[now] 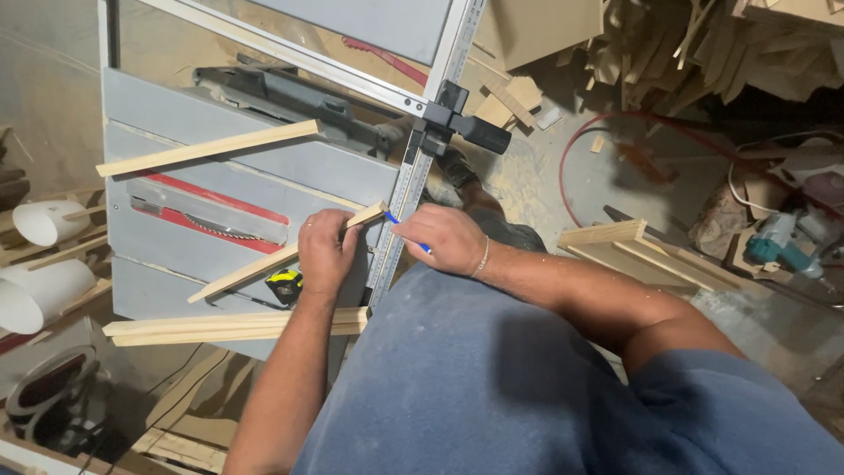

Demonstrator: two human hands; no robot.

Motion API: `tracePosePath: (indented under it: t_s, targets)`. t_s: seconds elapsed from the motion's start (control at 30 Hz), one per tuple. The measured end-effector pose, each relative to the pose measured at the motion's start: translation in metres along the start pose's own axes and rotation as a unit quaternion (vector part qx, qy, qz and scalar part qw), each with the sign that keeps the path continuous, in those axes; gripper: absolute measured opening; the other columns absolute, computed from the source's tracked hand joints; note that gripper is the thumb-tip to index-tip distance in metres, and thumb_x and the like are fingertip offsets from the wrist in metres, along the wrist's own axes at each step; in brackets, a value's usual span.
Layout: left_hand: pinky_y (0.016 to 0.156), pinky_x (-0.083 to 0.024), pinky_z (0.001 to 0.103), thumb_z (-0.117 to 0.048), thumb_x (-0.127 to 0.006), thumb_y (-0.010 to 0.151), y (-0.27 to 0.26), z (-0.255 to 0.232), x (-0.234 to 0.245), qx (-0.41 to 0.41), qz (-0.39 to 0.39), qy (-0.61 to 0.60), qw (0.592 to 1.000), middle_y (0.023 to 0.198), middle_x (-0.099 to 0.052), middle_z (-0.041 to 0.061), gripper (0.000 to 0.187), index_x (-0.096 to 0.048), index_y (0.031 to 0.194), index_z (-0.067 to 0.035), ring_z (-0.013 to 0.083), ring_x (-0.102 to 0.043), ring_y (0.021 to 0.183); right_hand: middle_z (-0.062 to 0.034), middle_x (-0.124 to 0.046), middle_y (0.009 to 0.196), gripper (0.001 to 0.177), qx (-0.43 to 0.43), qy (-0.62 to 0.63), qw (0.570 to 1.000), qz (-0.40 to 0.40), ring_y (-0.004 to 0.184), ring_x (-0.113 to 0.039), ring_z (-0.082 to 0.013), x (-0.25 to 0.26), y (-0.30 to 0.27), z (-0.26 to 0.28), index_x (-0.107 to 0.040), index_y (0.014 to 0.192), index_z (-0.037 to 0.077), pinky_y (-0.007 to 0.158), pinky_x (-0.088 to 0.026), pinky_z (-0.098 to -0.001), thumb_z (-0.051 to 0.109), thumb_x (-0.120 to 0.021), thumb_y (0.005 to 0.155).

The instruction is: Measuring and marking small wooden strips using a tape measure and a pen in a workshop.

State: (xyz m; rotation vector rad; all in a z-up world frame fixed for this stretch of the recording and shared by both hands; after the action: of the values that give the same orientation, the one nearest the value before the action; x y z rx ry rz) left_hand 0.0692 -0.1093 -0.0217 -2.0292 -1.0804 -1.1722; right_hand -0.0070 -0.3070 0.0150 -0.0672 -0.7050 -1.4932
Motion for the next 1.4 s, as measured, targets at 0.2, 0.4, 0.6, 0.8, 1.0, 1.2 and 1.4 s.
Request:
tracePosePath:
  t_s: [0.2, 0.4, 0.6, 0.8, 1.0, 1.2, 1.4]
  targets:
    - [0.085, -0.052, 0.046, -0.023, -0.082, 0.085, -0.001, 0.002, -0.001, 0.002, -0.001, -0.001, 1.0, 0.091, -0.069, 0.005, 0.018, -0.071, 0.098, -0.016, 0.0325, -0.068, 0.091, -0.0101, -0.067, 0.087, 0.016, 0.005, -0.016, 1.0, 0.001, 0.08, -0.067, -0.0302, -0.005, 0.001, 0.0, -0.071, 0.105, 0.009, 0.066, -0.059, -0.042, 0.02, -0.061, 0.1]
    - [0.086, -0.052, 0.046, -0.024, -0.081, 0.086, -0.001, 0.002, 0.0, 0.002, 0.002, -0.001, 1.0, 0.091, -0.069, 0.005, 0.017, -0.071, 0.098, -0.016, 0.0324, -0.068, 0.091, -0.0059, -0.066, 0.087, 0.017, -0.002, -0.041, 0.999, 0.015, 0.082, -0.066, -0.0264, -0.011, -0.005, -0.004, -0.071, 0.105, 0.013, 0.068, -0.059, -0.0382, 0.024, -0.059, 0.1]
    - [0.086, -0.052, 0.046, -0.023, -0.081, 0.088, -0.001, 0.002, -0.001, 0.004, 0.005, -0.002, 1.0, 0.092, -0.069, 0.006, 0.016, -0.071, 0.099, -0.015, 0.0325, -0.068, 0.091, -0.005, -0.066, 0.089, 0.016, 0.001, -0.066, 0.997, 0.033, 0.083, -0.066, -0.0258, -0.014, -0.005, -0.002, -0.069, 0.107, 0.014, 0.069, -0.059, -0.0387, 0.023, -0.059, 0.1]
    - [0.086, -0.052, 0.047, -0.023, -0.081, 0.087, -0.001, 0.003, -0.001, 0.003, 0.007, -0.003, 1.0, 0.091, -0.068, 0.006, 0.018, -0.071, 0.099, -0.015, 0.0334, -0.068, 0.091, -0.0022, -0.067, 0.091, 0.016, -0.002, -0.068, 0.996, 0.055, 0.085, -0.065, -0.0237, -0.013, -0.004, -0.002, -0.069, 0.107, 0.016, 0.07, -0.059, -0.0367, 0.024, -0.057, 0.1]
    - [0.086, -0.052, 0.047, -0.022, -0.081, 0.086, -0.001, 0.002, -0.001, 0.005, 0.009, 0.001, 1.0, 0.091, -0.068, 0.007, 0.018, -0.071, 0.098, -0.014, 0.0335, -0.068, 0.091, -0.0011, -0.063, 0.086, 0.015, -0.012, -0.095, 0.994, 0.044, 0.083, -0.064, -0.0223, -0.009, -0.002, 0.001, -0.067, 0.101, 0.016, 0.068, -0.058, -0.0351, 0.027, -0.057, 0.1]
    - [0.086, -0.052, 0.046, -0.024, -0.082, 0.086, -0.003, 0.006, -0.005, -0.001, 0.004, 0.004, 1.0, 0.091, -0.068, 0.006, 0.018, -0.071, 0.098, -0.015, 0.0325, -0.068, 0.092, 0.0, -0.066, 0.092, 0.016, 0.002, -0.082, 0.995, 0.056, 0.086, -0.065, -0.0219, -0.016, -0.004, -0.003, -0.068, 0.104, 0.018, 0.069, -0.058, -0.0347, 0.028, -0.055, 0.101]
    - [0.085, -0.052, 0.046, -0.023, -0.082, 0.086, -0.001, 0.002, -0.001, 0.002, 0.002, -0.002, 1.0, 0.091, -0.068, 0.006, 0.018, -0.071, 0.097, -0.015, 0.0325, -0.068, 0.091, -0.0009, -0.066, 0.092, 0.017, -0.002, -0.099, 0.993, 0.068, 0.086, -0.065, -0.0227, -0.013, -0.003, 0.0, -0.067, 0.103, 0.017, 0.068, -0.058, -0.0357, 0.027, -0.054, 0.101]
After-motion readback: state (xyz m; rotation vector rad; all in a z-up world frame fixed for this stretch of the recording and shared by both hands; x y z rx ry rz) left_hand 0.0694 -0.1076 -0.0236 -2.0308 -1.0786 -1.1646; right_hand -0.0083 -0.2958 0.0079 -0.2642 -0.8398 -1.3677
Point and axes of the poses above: each hand's wrist, its own y-axis towards the middle knuckle, its own x-axis out of the back of the hand, z = x × y, the point moved 8 cm from there along y, towards the middle knuckle
